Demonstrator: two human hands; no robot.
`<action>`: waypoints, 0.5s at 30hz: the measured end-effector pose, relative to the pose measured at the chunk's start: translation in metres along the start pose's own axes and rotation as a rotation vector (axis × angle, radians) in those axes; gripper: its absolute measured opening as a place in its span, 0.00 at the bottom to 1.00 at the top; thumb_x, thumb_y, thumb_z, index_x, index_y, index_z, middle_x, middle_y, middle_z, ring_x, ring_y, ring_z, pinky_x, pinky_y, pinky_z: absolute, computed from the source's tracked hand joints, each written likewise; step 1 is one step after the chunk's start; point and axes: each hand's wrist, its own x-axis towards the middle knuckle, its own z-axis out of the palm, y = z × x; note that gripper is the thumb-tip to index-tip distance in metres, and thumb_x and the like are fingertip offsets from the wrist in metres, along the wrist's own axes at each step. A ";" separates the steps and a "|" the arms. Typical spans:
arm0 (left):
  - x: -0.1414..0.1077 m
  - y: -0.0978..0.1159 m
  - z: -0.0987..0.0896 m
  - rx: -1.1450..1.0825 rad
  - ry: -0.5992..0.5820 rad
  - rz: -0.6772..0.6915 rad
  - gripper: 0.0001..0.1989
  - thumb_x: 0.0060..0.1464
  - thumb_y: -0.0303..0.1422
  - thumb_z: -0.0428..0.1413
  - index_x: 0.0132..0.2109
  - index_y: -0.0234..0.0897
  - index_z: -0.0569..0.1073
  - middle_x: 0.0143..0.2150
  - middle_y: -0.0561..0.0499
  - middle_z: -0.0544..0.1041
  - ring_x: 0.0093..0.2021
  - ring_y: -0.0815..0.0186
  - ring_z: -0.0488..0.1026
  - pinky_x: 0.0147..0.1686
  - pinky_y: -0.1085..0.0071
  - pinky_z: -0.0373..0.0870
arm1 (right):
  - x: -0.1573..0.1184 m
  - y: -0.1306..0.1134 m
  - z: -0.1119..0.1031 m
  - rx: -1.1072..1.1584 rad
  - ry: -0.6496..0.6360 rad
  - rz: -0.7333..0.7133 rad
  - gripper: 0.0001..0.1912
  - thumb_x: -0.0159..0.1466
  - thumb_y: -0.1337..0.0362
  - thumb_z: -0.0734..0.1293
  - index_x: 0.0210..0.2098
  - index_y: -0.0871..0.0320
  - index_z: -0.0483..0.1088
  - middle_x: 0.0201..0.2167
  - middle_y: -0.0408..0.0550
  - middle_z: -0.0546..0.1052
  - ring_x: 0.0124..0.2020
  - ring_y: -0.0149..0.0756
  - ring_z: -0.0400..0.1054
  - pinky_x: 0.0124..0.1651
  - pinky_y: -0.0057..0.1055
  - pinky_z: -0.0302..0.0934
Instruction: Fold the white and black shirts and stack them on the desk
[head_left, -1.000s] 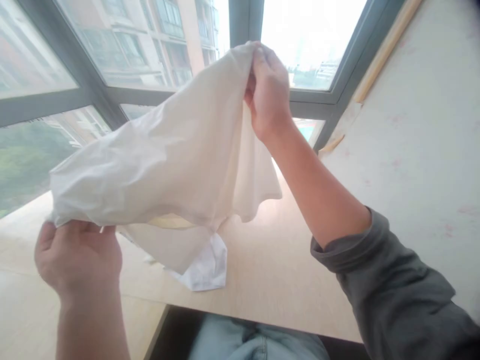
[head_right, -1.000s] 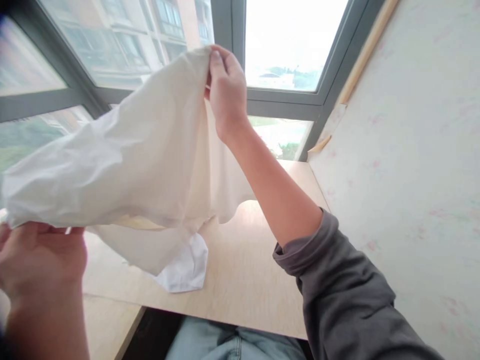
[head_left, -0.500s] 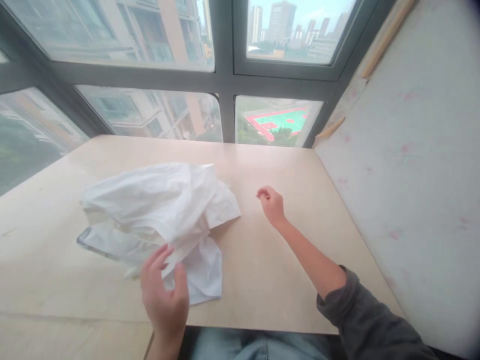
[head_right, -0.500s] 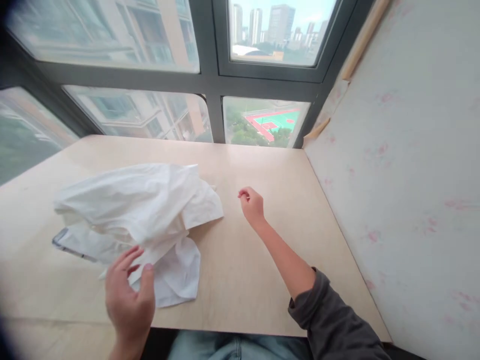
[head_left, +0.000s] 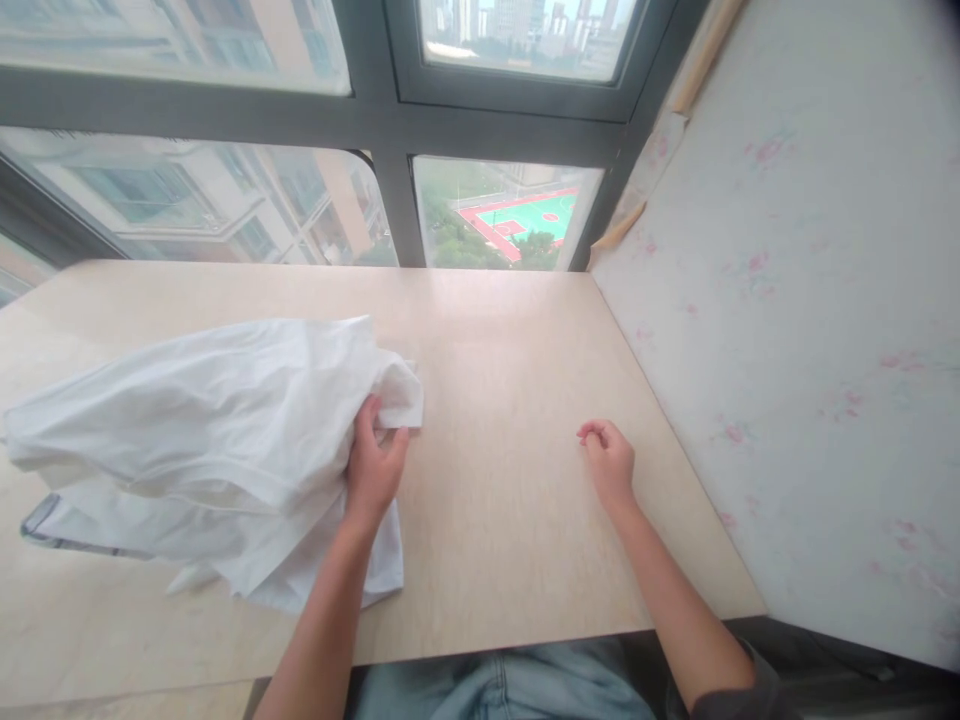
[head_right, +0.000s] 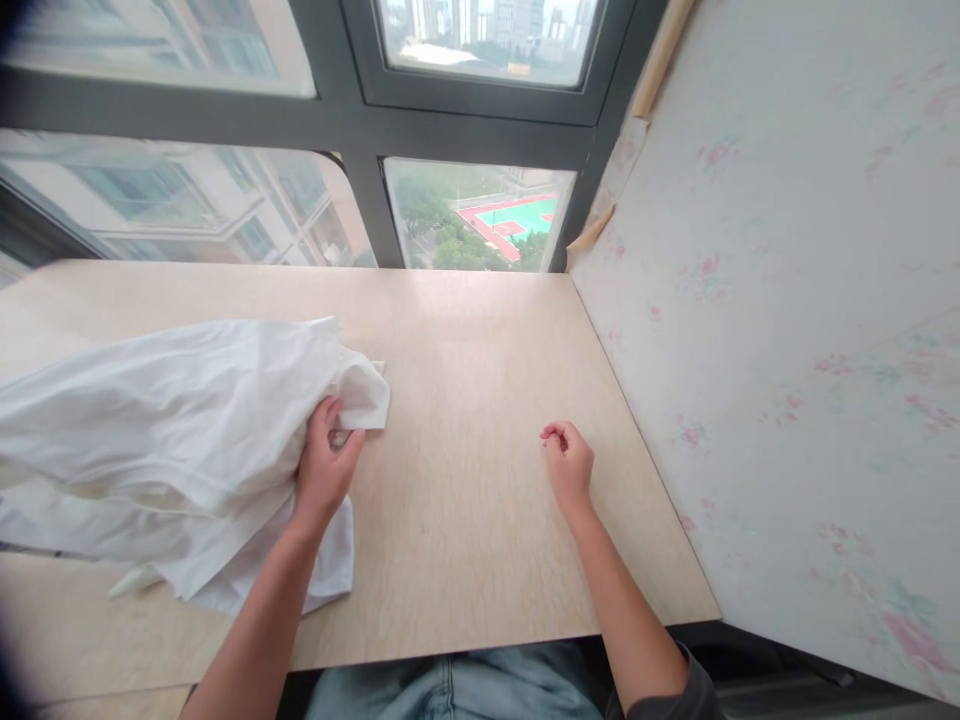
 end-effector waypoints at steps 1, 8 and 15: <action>0.004 -0.007 -0.002 0.007 0.006 0.006 0.35 0.57 0.37 0.57 0.69 0.40 0.57 0.69 0.37 0.64 0.68 0.51 0.62 0.67 0.51 0.59 | 0.000 -0.002 0.001 -0.015 -0.004 -0.012 0.10 0.59 0.62 0.60 0.33 0.58 0.72 0.30 0.48 0.78 0.29 0.35 0.69 0.34 0.30 0.59; 0.030 -0.037 -0.030 0.062 0.081 0.091 0.32 0.55 0.34 0.57 0.66 0.39 0.63 0.65 0.39 0.69 0.65 0.54 0.66 0.65 0.54 0.62 | 0.002 -0.007 0.005 -0.143 -0.101 -0.122 0.11 0.60 0.65 0.58 0.31 0.57 0.72 0.32 0.48 0.79 0.32 0.36 0.71 0.39 0.31 0.59; 0.000 -0.007 -0.024 0.133 0.101 -0.006 0.18 0.56 0.38 0.54 0.52 0.37 0.75 0.52 0.43 0.78 0.50 0.56 0.76 0.52 0.58 0.72 | 0.001 -0.007 0.004 -0.151 -0.099 -0.150 0.11 0.61 0.66 0.58 0.31 0.56 0.72 0.32 0.49 0.79 0.34 0.37 0.72 0.40 0.32 0.60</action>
